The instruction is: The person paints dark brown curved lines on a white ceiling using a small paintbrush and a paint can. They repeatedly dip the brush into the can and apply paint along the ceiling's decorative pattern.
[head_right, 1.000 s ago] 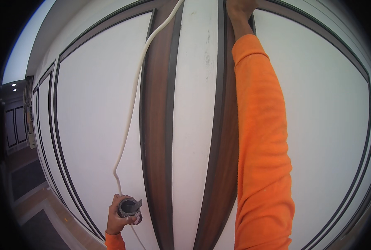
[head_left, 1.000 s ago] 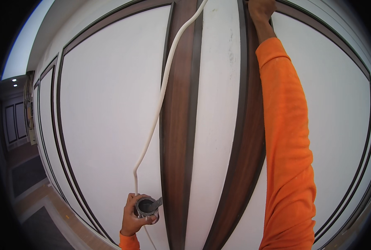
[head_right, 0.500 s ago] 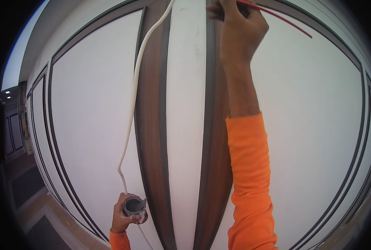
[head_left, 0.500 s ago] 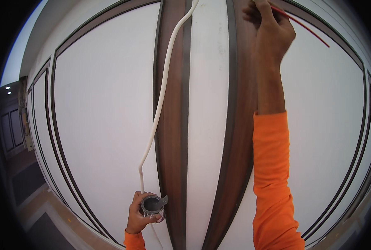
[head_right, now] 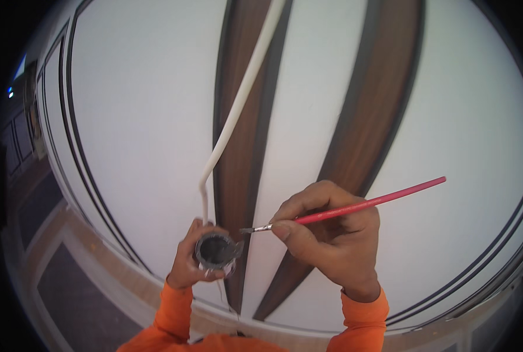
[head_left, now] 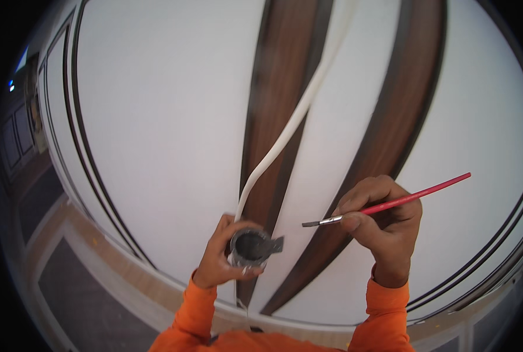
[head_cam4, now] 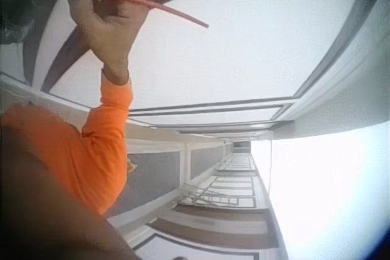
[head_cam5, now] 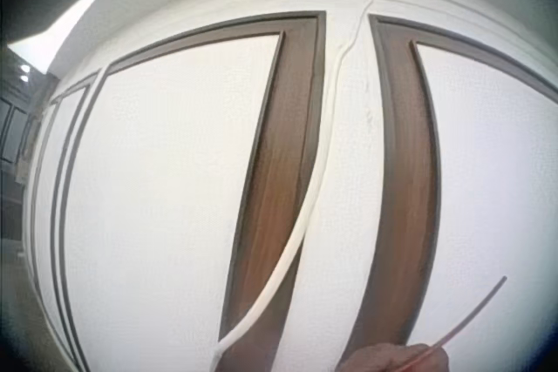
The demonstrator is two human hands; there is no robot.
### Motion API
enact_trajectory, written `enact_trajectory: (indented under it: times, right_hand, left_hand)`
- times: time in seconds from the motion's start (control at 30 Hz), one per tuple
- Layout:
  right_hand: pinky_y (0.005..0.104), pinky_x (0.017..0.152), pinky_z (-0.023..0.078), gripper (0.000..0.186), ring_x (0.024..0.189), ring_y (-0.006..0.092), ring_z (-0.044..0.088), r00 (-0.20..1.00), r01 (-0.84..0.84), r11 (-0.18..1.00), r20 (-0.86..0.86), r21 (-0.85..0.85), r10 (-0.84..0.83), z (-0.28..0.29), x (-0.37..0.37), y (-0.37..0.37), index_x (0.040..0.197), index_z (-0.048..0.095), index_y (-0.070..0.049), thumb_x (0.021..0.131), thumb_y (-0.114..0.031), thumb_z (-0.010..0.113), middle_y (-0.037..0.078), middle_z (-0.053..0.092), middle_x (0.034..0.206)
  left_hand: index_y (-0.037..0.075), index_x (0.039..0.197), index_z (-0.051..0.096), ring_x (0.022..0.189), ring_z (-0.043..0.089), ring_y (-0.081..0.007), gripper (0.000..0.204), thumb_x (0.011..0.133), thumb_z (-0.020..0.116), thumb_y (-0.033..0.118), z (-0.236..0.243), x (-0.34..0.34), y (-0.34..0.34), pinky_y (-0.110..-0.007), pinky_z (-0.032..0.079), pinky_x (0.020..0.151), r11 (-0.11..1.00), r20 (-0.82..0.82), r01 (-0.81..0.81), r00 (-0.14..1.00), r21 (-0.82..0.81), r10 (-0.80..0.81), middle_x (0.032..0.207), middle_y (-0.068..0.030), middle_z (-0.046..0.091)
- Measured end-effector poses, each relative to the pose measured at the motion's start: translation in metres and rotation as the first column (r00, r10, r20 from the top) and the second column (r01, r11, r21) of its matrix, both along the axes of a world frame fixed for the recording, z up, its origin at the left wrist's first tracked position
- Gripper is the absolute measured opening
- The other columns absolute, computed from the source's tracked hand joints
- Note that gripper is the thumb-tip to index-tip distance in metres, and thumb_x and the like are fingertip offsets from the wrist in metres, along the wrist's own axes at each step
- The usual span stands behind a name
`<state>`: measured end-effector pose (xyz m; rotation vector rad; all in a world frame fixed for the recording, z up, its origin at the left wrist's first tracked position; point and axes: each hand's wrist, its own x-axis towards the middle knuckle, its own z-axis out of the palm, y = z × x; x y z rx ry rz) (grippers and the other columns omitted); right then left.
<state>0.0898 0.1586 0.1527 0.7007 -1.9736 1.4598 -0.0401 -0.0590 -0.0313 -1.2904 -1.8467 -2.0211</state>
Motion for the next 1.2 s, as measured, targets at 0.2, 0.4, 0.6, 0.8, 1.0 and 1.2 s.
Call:
enact_trajectory:
  times: [0.2, 0.4, 0.6, 0.8, 1.0, 1.2]
  right_hand:
    - [0.0258, 0.068, 0.052, 0.017, 0.081, 0.011, 0.065, 0.956, 0.117, 0.964, 0.235, 0.239, -0.174, -0.013, -0.024, -0.032, 0.088, 0.07, -0.001, 0.077, 0.006, 0.079, 0.006, 0.069, 0.084]
    - [0.0329, 0.072, 0.048, 0.015, 0.091, 0.018, 0.059, 0.961, 0.076, 0.817, 0.176, 0.571, -0.212, -0.024, -0.051, -0.056, 0.083, 0.076, -0.009, 0.07, -0.006, 0.085, 0.001, 0.069, 0.08]
    - [0.0334, 0.076, 0.046, 0.019, 0.093, 0.0197, 0.057, 0.959, 0.115, 0.721, 0.112, 0.683, -0.259, -0.026, -0.058, -0.071, 0.082, 0.078, -0.009, 0.065, -0.006, 0.086, 0.0, 0.069, 0.069]
    - [0.0352, 0.083, 0.041, 0.019, 0.09, 0.0199, 0.055, 0.963, 0.132, 0.624, 0.05, 0.771, -0.266, -0.037, -0.048, -0.065, 0.08, 0.077, -0.011, 0.064, -0.007, 0.086, -0.004, 0.068, 0.069]
    - [0.0343, 0.082, 0.04, 0.018, 0.089, 0.0192, 0.054, 0.967, 0.12, 0.636, 0.057, 0.762, -0.25, -0.037, -0.045, -0.065, 0.078, 0.076, -0.011, 0.064, -0.007, 0.085, -0.004, 0.069, 0.071]
    - [0.0351, 0.08, 0.04, 0.016, 0.087, 0.0196, 0.053, 0.958, 0.115, 0.566, 0.06, 0.816, -0.281, -0.018, -0.039, -0.063, 0.076, 0.074, -0.009, 0.062, -0.007, 0.082, -0.002, 0.068, 0.071]
  left_hand:
    - [0.008, 0.123, 0.068, 0.111, 0.048, -0.0234, 0.075, 0.056, 0.094, 0.03, 0.014, -0.005, -0.005, -0.035, 0.042, 0.099, 0.998, -0.011, 0.057, 0.998, 0.029, -0.057, 0.113, -0.0061, 0.059]
    - [0.007, 0.122, 0.068, 0.112, 0.048, -0.0252, 0.076, 0.056, 0.095, 0.034, 0.018, -0.011, -0.02, -0.037, 0.043, 0.099, 0.997, -0.059, 0.077, 0.995, 0.019, -0.076, 0.117, -0.0096, 0.06]
    - [0.004, 0.124, 0.067, 0.114, 0.048, -0.028, 0.082, 0.055, 0.096, 0.037, 0.013, -0.012, -0.02, -0.039, 0.044, 0.099, 0.997, -0.093, 0.079, 0.993, 0.009, -0.078, 0.117, -0.0116, 0.06]
    - [0.002, 0.125, 0.067, 0.114, 0.049, -0.0292, 0.085, 0.055, 0.097, 0.037, 0.002, -0.001, -0.008, -0.04, 0.045, 0.098, 0.994, -0.094, 0.101, 0.991, 0.031, -0.097, 0.118, -0.0128, 0.059]
    - [0.002, 0.126, 0.067, 0.112, 0.05, -0.0295, 0.084, 0.055, 0.098, 0.035, 0.001, 0.002, -0.008, -0.04, 0.046, 0.097, 0.994, -0.091, 0.102, 0.991, 0.043, -0.098, 0.118, -0.0137, 0.058]
    - [0.004, 0.124, 0.067, 0.111, 0.05, -0.0293, 0.081, 0.055, 0.097, 0.035, 0.006, 0.003, -0.011, -0.04, 0.046, 0.097, 0.995, -0.121, 0.096, 0.988, 0.012, -0.094, 0.117, -0.0126, 0.058]
